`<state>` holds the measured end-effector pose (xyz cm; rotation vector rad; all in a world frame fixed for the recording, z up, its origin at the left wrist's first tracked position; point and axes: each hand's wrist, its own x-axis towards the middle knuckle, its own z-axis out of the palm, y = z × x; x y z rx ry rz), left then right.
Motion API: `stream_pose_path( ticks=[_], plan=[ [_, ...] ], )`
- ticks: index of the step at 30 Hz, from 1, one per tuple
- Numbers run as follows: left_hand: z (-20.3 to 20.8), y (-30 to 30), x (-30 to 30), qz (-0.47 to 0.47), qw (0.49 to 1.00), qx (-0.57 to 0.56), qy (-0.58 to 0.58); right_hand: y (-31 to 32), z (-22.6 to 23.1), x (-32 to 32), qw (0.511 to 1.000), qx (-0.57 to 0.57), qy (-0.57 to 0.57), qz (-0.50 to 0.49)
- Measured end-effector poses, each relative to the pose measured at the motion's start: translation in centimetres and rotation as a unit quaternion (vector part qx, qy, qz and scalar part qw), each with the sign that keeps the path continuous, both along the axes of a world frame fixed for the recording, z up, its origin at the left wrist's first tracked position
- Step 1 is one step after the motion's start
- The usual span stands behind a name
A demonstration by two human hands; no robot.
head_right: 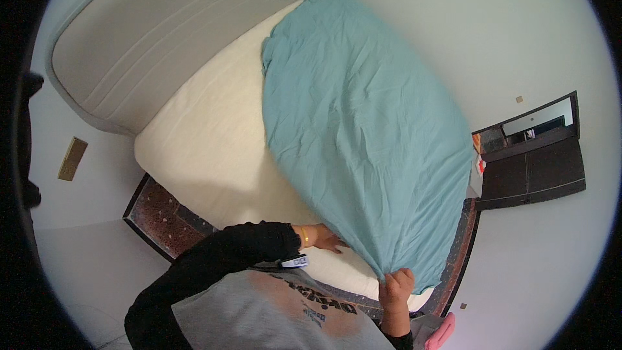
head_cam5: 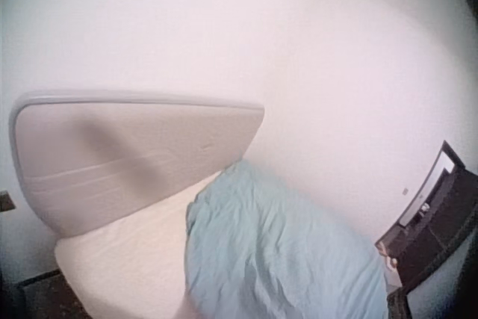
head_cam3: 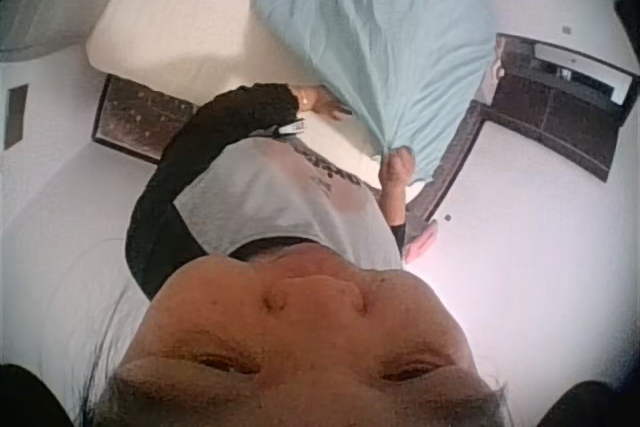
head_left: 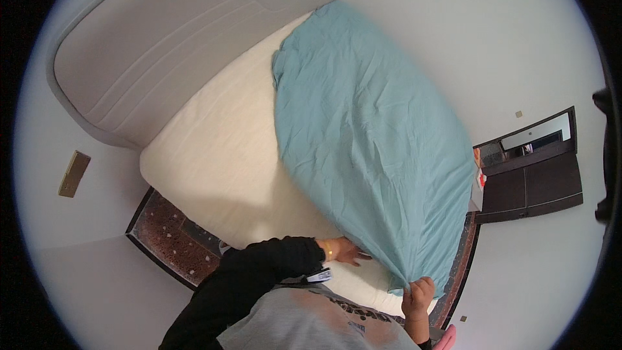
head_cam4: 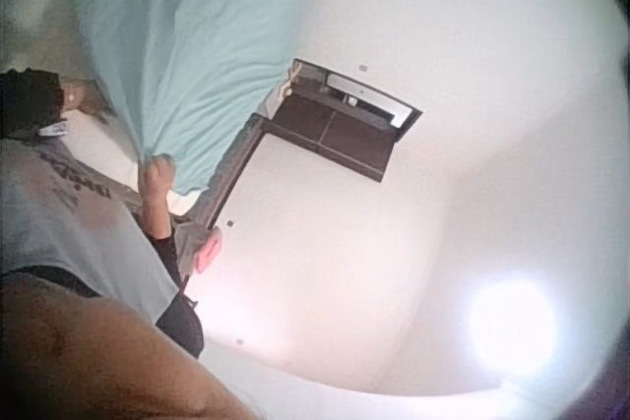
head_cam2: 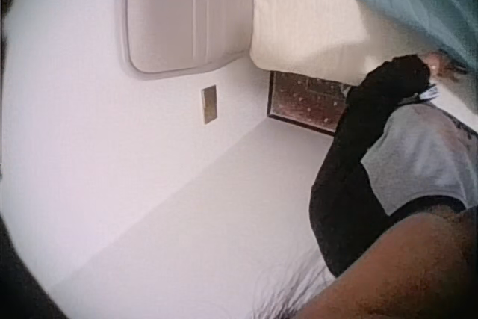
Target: The person spreads a light blue sheet over a mattress, tucks and smooths it around the edges, and then places a folded pink blanket at the foot of the bed.
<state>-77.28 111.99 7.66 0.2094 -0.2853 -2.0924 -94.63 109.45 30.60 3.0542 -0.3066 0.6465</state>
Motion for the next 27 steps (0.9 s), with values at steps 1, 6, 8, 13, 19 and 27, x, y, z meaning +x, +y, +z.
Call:
stream_pose_path(
  ticks=[1,6,8,13,19,27],
  plan=[
    [1.8,-0.4,-0.4,0.028,0.997,-0.075,0.011,0.2,0.2,0.4,1.0,0.008,0.022,0.002],
    [5.1,-1.6,5.8,0.338,0.916,0.122,0.179,1.0,0.0,-0.1,0.999,-0.016,0.029,-0.024],
    [4.4,-0.7,11.5,0.544,0.831,0.074,0.092,1.2,-0.2,-1.1,0.998,-0.033,0.017,-0.057],
    [3.7,8.4,25.4,0.657,0.725,0.158,0.131,0.6,-1.9,-3.7,0.994,-0.001,0.026,-0.102],
    [5.2,23.3,31.3,0.795,0.589,0.143,-0.027,-1.5,-6.8,-6.9,0.981,0.056,0.066,-0.175],
    [1.5,32.6,28.6,0.787,0.55,0.268,-0.075,-2.4,-16.5,-12.7,0.856,0.196,0.409,-0.248]
  ],
)
